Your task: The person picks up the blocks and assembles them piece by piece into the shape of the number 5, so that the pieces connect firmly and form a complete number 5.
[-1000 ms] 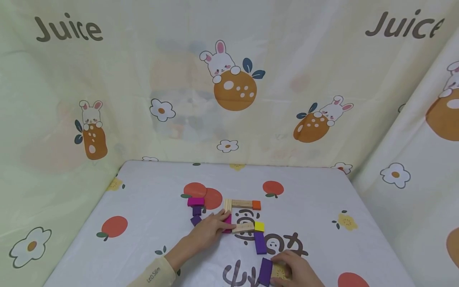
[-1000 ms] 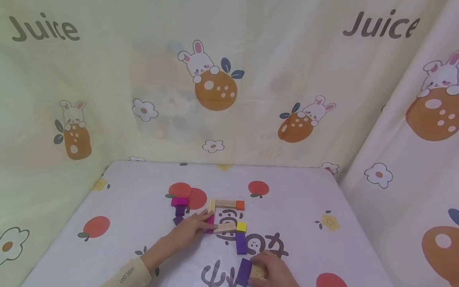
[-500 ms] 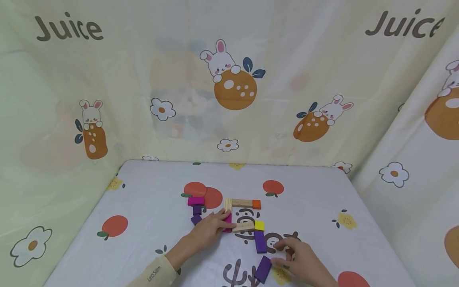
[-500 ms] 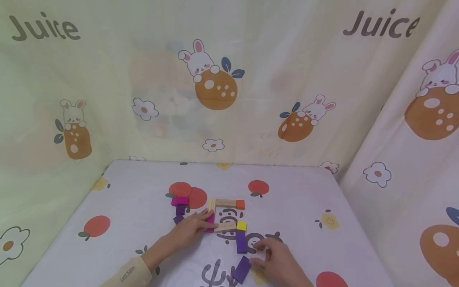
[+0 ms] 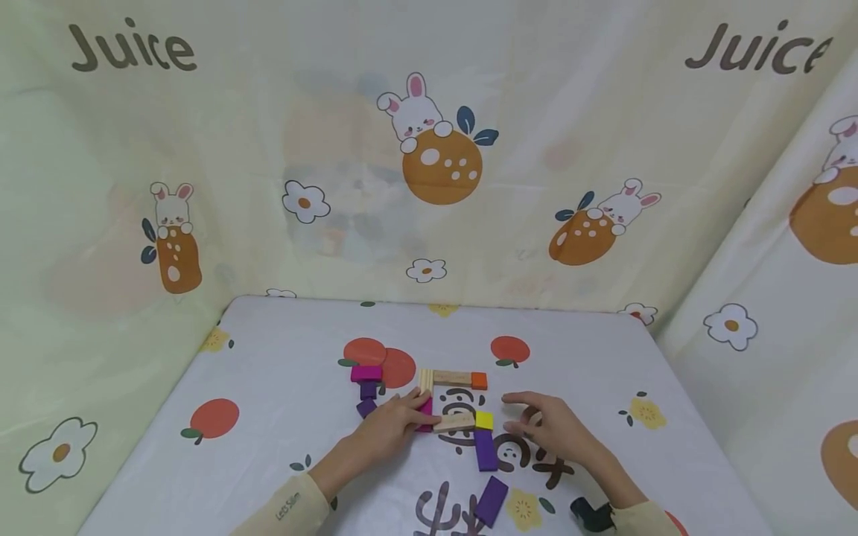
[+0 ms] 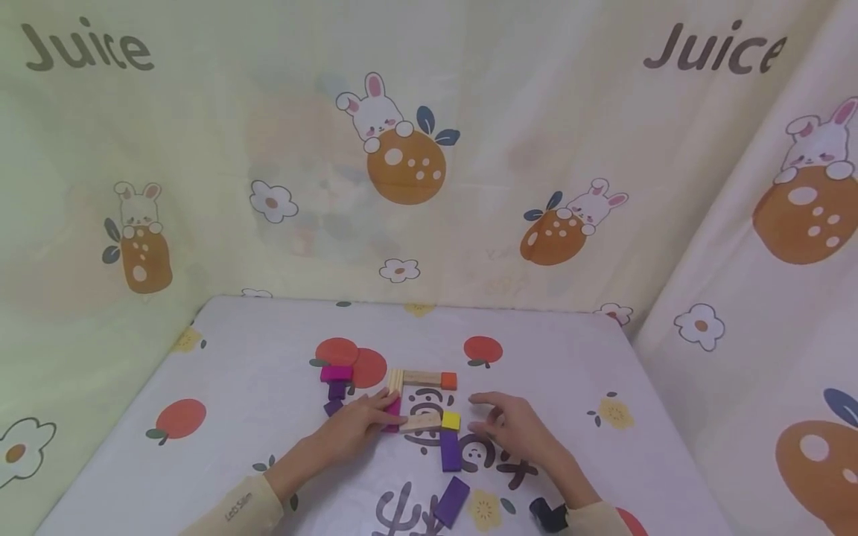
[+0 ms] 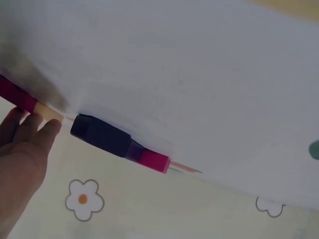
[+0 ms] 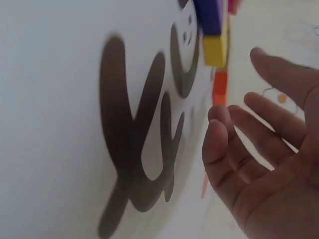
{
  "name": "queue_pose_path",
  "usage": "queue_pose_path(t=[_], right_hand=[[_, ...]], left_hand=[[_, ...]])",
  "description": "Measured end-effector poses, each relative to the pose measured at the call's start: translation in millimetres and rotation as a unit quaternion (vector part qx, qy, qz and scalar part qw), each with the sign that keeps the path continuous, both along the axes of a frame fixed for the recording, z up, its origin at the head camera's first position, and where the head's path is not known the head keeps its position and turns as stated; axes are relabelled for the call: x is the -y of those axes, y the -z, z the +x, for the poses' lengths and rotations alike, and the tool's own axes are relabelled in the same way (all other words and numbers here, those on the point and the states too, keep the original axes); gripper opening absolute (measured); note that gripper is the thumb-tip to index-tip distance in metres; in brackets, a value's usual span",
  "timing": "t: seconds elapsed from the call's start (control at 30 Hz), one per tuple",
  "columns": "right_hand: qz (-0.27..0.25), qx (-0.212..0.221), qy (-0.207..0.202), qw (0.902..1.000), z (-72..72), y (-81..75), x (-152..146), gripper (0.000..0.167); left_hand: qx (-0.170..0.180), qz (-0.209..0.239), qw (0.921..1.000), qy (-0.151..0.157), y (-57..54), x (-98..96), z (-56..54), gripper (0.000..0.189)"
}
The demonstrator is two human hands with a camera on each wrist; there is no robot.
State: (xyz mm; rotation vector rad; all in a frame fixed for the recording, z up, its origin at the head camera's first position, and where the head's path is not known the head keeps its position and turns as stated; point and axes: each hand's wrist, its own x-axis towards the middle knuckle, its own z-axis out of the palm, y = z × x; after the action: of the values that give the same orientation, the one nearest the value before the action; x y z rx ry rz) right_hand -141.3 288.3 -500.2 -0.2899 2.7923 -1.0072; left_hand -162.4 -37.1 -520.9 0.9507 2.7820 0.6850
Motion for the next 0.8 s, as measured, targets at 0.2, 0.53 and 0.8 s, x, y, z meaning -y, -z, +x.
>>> queue_pose_path(t=[0.2,0.53,0.8], right_hand=[[0.035,-0.02,-0.074,0.9964,-18.7,4.4,6,0.065],[0.092,0.001,-0.122,0.9882,-17.6,0.4,20,0.06],[0.108,-0.002,-0.122,0.9867,-8.1,7.1,21,0.051]], left_hand=[[0.002,-0.003,1.0,-0.002,-0.8,0.6,-0.7,0.041],[0.008,-0.009,0.9999,-0.007,-1.6,-1.1,-2.3,0.04],[-0.001,-0.016,0.9998,-0.009,-0.4,-1.2,-0.7,0.04]])
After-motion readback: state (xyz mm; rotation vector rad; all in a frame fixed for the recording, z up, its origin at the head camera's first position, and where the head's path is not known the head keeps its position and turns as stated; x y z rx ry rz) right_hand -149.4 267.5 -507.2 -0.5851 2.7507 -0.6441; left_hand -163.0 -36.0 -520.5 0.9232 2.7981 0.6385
